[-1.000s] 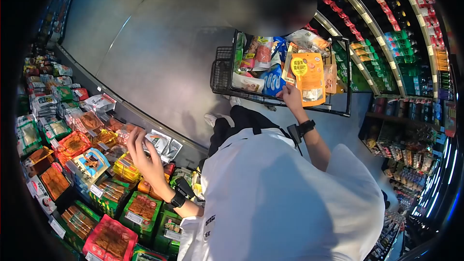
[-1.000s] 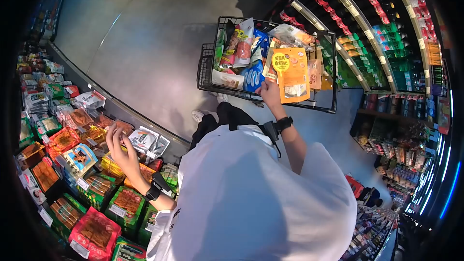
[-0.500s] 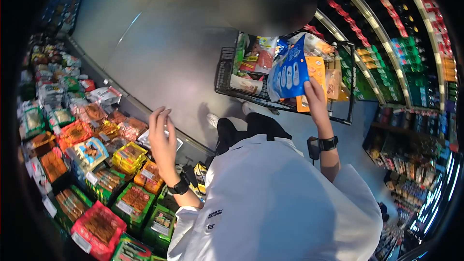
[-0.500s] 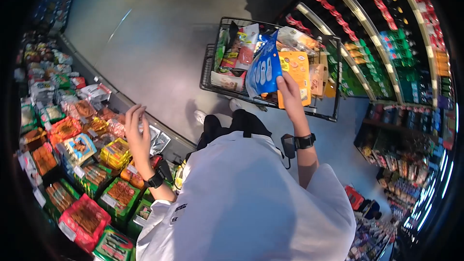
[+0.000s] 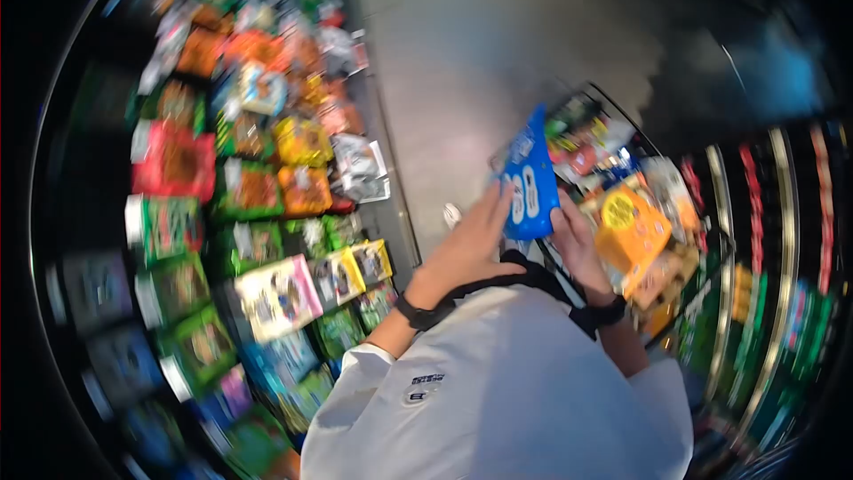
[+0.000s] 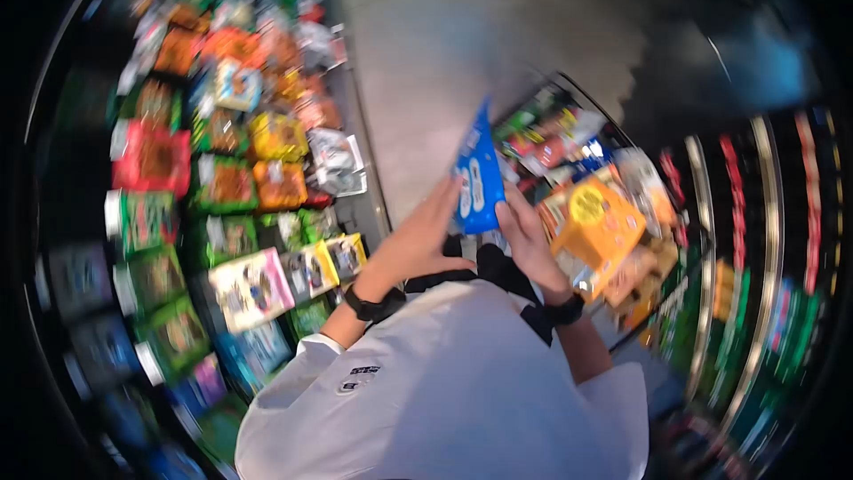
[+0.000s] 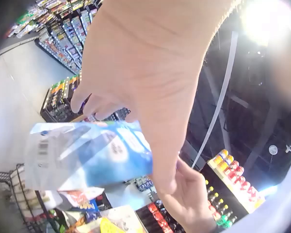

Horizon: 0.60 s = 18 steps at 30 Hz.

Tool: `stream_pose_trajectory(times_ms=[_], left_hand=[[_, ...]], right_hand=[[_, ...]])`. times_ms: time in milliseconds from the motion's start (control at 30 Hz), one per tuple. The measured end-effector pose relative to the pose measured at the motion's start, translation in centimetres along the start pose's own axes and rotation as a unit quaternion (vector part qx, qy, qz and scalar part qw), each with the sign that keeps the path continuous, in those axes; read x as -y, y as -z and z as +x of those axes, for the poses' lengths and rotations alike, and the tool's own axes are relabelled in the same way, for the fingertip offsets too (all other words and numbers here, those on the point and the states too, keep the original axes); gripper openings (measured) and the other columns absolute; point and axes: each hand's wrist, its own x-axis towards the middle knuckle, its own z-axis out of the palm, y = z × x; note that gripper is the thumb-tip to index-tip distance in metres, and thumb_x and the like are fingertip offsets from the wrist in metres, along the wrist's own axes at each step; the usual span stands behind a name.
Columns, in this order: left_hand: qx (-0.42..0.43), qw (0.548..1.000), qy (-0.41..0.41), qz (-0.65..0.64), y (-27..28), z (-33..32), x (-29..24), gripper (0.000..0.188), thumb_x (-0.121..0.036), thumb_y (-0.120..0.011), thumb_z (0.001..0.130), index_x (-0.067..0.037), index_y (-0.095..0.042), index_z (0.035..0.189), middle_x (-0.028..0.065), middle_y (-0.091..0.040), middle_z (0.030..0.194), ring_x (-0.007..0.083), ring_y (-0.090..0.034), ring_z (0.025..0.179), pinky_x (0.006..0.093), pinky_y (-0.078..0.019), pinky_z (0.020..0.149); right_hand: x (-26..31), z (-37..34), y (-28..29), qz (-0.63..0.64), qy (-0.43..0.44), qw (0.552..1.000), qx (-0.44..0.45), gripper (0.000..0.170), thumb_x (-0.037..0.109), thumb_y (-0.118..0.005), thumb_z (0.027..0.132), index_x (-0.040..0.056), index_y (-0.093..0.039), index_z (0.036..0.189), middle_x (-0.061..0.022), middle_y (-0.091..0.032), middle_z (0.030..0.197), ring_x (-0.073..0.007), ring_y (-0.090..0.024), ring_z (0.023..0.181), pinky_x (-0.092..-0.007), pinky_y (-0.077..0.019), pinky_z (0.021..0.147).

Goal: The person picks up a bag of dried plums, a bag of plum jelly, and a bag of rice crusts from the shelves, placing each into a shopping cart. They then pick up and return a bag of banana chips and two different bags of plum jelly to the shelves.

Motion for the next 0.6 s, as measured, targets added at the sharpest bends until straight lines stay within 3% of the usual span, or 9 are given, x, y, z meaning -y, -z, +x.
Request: stream_pose_trajectory(times_ms=[33, 133, 233, 267, 367, 433, 500, 533, 600], left_hand=[[-0.04, 0.999, -0.001, -0.019, -2.0, -1.1, 0.7, 0.124, -0.038, -0.091, 0.067, 0.002, -0.015, 0.157, 0.0337, -0.025, 0.156, 0.0471, -0.026, 0.147, 0.0484, -0.0257, 0.121], [-0.096, 0.993, 0.06, 0.026, -3.6, -5.2, -0.1, 0.123, -0.031, -0.088, 0.07, 0.0, -0.008, 0.158, 0.0332, -0.022, 0.158, 0.0474, -0.023, 0.148, 0.0487, -0.025, 0.122], [-0.197, 0.96, 0.186, 0.075, -3.7, -10.1, -3.6, 0.117, -0.025, -0.086, 0.074, -0.006, -0.009, 0.16, 0.0317, -0.019, 0.159, 0.0477, -0.018, 0.149, 0.052, -0.0252, 0.121], [-0.226, 0.945, 0.212, 0.107, -4.6, -10.2, -4.4, 0.116, -0.024, -0.085, 0.075, -0.007, -0.009, 0.161, 0.0311, -0.018, 0.16, 0.0478, -0.017, 0.15, 0.053, -0.0253, 0.121], [-0.305, 0.898, 0.3, 0.104, -7.2, -11.9, -7.2, 0.115, -0.021, -0.084, 0.076, -0.011, -0.008, 0.161, 0.0297, -0.016, 0.161, 0.0482, -0.014, 0.151, 0.0565, -0.0263, 0.119], [-0.365, 0.856, 0.344, 0.13, -6.8, -13.7, -9.0, 0.1, -0.014, -0.078, 0.08, -0.009, -0.017, 0.16, 0.0263, -0.023, 0.16, 0.0436, -0.022, 0.149, 0.0495, -0.0304, 0.119], [-0.458, 0.817, 0.335, 0.102, -6.1, -28.8, -3.7, 0.09, -0.011, -0.074, 0.083, -0.008, -0.024, 0.158, 0.0244, -0.03, 0.158, 0.0402, -0.03, 0.147, 0.0454, -0.0332, 0.118], [-0.524, 0.779, 0.316, 0.139, -6.8, -30.8, -4.9, 0.077, -0.007, -0.069, 0.087, -0.006, -0.032, 0.155, 0.0247, -0.046, 0.147, 0.039, -0.046, 0.137, 0.0418, -0.041, 0.112], [-0.603, 0.727, 0.323, 0.059, -9.1, -34.7, -8.6, 0.063, -0.01, -0.065, 0.093, -0.004, -0.039, 0.15, 0.0241, -0.055, 0.136, 0.0371, -0.057, 0.124, 0.0415, -0.0462, 0.104]], right_hand=[[-1.2, 0.3, -0.2, -0.058, 0.062, 0.995, 0.055, 0.033, 0.017, -0.047, 0.107, -0.0009, -0.052, 0.134, -0.0077, -0.057, 0.127, -0.0123, -0.056, 0.111, -0.0229, -0.0445, 0.093], [-2.7, -1.2, -1.4, -0.017, -0.004, 0.996, 0.091, 0.032, 0.017, -0.048, 0.107, -0.001, -0.051, 0.133, -0.0103, -0.057, 0.13, -0.0175, -0.057, 0.114, -0.0296, -0.045, 0.098], [-1.2, -1.1, -3.3, 0.244, -0.092, 0.953, 0.157, 0.036, 0.022, -0.049, 0.107, 0.0012, -0.047, 0.136, -0.0106, -0.057, 0.13, -0.0207, -0.058, 0.117, -0.0386, -0.0479, 0.099], [-1.8, -1.2, -3.1, 0.27, -0.117, 0.947, 0.131, 0.035, 0.022, -0.049, 0.107, 0.0029, -0.046, 0.137, -0.0103, -0.057, 0.129, -0.0212, -0.058, 0.118, -0.0417, -0.0499, 0.098], [0.2, -1.5, -4.8, 0.322, -0.153, 0.901, 0.249, 0.034, 0.021, -0.047, 0.108, 0.0031, -0.046, 0.137, -0.0103, -0.057, 0.13, -0.0218, -0.058, 0.121, -0.0432, -0.0499, 0.098], [2.6, -1.4, -6.9, 0.314, -0.17, 0.866, 0.35, 0.036, 0.02, -0.045, 0.108, 0.0026, -0.044, 0.139, -0.0115, -0.057, 0.132, -0.0241, -0.059, 0.121, -0.0439, -0.0521, 0.098], [0.8, -7.9, -20.7, 0.212, -0.178, 0.866, 0.416, 0.037, 0.019, -0.044, 0.108, 0.002, -0.042, 0.14, -0.0123, -0.056, 0.133, -0.0257, -0.06, 0.121, -0.0437, -0.0533, 0.097], [1.2, -9.3, -22.3, 0.195, -0.182, 0.858, 0.439, 0.035, 0.021, -0.044, 0.107, 0.0016, -0.045, 0.137, -0.0138, -0.055, 0.135, -0.0272, -0.061, 0.12, -0.0436, -0.0548, 0.096], [0.3, -11.8, -24.2, 0.142, -0.157, 0.839, 0.501, 0.035, 0.024, -0.045, 0.108, 0.0017, -0.047, 0.135, -0.0147, -0.054, 0.136, -0.0271, -0.06, 0.121, -0.0435, -0.0537, 0.098]])
